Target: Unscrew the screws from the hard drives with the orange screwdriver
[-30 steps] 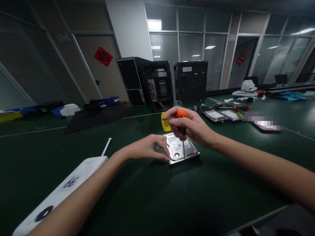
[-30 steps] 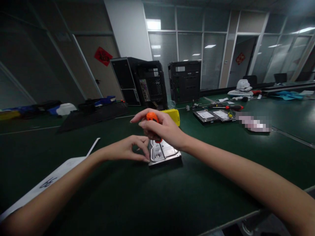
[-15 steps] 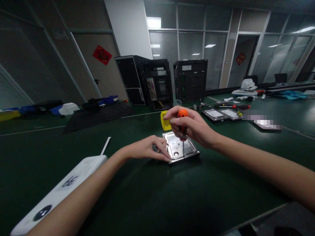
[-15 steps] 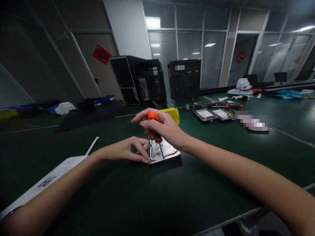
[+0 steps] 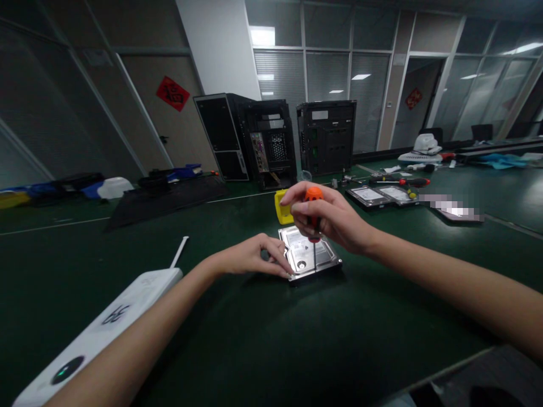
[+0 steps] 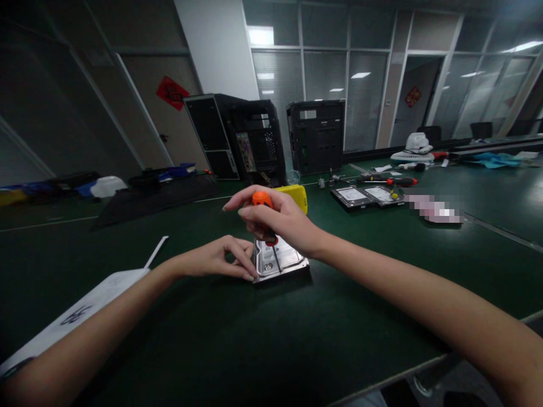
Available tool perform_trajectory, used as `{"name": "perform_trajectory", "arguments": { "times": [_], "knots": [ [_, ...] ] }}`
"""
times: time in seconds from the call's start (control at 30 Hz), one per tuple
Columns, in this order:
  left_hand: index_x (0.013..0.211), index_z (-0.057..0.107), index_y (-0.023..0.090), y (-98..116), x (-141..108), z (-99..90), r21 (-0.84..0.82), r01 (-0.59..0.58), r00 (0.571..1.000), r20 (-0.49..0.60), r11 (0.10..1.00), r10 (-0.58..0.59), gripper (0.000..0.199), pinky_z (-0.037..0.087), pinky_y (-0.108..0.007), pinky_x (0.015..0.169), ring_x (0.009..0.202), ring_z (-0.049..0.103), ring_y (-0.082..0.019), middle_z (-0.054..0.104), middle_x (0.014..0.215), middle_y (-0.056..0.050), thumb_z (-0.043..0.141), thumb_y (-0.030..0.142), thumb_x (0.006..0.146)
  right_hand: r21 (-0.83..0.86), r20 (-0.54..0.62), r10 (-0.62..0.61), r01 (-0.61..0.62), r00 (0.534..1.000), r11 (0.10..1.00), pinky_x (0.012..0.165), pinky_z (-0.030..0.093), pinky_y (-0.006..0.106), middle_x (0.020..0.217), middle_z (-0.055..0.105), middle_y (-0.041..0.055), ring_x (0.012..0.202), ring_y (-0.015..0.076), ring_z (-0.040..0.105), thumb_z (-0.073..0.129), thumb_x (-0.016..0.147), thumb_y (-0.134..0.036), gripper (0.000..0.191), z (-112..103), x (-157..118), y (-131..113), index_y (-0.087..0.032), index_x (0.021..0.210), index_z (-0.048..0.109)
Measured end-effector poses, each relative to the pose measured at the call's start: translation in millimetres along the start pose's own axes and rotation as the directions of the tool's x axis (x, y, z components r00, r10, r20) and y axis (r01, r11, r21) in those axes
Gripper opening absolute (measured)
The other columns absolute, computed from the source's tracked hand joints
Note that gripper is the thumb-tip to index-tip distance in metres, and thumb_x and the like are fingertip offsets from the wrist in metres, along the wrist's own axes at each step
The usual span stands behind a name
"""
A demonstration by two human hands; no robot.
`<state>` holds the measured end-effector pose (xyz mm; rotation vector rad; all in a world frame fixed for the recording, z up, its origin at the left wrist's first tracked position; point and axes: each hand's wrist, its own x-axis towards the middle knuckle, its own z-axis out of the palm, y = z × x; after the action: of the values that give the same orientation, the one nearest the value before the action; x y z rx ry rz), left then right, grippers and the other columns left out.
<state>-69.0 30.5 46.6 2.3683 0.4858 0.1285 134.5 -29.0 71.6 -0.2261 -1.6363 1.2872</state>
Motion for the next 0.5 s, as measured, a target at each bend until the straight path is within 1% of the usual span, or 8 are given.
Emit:
{"name": "perform_trajectory", "arguments": {
  "times": [0.2, 0.33, 0.5],
  "knots": [
    [0.088, 0.072, 0.021, -4.1, 2.3, 3.3, -0.006, -0.013, 0.999, -0.036, 1.000, 0.013, 0.022, 0.037, -0.022, 0.064, 0.073, 0.047, -0.013, 0.056, 0.076, 0.000, 0.074, 0.032, 0.069, -0.023, 0.002, 0.004, -0.004, 1.000, 1.000, 0.041, 0.028, 0.019, 0.057, 0.040, -0.0056, 0.047, 0.0058, 0.036, 0.050, 0.081, -0.021, 0.016, 1.0, -0.8, -0.6, -0.017, 0.096, 0.053],
    [0.083, 0.072, 0.019, -7.4, 4.8, 7.0, -0.022, -0.012, 0.998, -0.059, 1.000, 0.010, 0.019, 0.037, -0.024, 0.066, 0.075, 0.047, -0.014, 0.058, 0.077, -0.001, 0.074, 0.032, 0.068, -0.021, 0.006, -0.003, 0.003, 1.000, 1.000, 0.041, 0.028, 0.019, 0.057, 0.040, -0.0056, 0.047, 0.0058, 0.036, 0.050, 0.081, -0.021, 0.016, 0.3, -0.5, 0.5, -0.017, 0.096, 0.052],
    [0.079, 0.073, 0.018, -12.5, 5.8, 10.6, -0.049, -0.006, 0.997, -0.073, 0.999, 0.002, 0.018, 0.036, -0.022, 0.060, 0.068, 0.046, -0.013, 0.056, 0.070, -0.001, 0.074, 0.033, 0.068, 0.001, 0.011, -0.009, 0.009, 1.000, 1.000, 0.040, 0.027, 0.019, 0.057, 0.040, -0.0055, 0.047, 0.0059, 0.035, 0.051, 0.081, -0.021, 0.017, -0.4, 0.5, 2.8, -0.017, 0.097, 0.053]
  ]
}}
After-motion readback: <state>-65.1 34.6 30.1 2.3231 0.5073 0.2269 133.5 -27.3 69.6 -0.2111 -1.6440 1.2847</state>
